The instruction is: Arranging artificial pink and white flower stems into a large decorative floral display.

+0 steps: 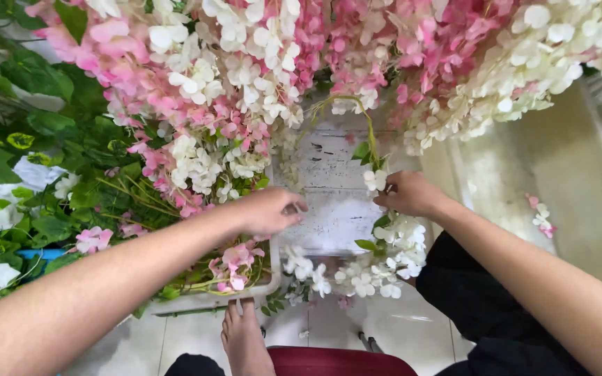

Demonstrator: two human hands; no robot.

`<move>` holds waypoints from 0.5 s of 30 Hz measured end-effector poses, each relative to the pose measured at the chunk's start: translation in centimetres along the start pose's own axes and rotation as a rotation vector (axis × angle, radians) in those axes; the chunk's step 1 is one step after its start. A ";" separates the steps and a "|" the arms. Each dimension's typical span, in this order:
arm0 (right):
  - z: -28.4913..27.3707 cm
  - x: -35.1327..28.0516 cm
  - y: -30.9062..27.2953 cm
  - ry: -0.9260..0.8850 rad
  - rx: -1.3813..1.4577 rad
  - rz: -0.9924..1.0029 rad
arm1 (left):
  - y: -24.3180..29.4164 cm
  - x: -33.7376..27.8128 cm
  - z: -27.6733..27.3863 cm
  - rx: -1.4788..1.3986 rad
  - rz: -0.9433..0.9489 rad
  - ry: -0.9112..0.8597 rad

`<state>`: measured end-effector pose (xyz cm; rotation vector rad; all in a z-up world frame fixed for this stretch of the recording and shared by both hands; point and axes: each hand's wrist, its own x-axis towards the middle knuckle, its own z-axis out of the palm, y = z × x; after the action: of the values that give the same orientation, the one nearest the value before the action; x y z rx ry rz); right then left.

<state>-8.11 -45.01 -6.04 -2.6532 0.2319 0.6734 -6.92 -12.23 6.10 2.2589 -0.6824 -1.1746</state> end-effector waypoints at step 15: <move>-5.5 -1.6 -3.2 -0.137 -0.181 -0.262 | 4.0 2.7 -4.4 0.757 0.239 0.772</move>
<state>-6.39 -44.26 0.26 -2.7231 -0.2213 0.8168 -2.63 -16.05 9.22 2.8086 -1.1253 0.1694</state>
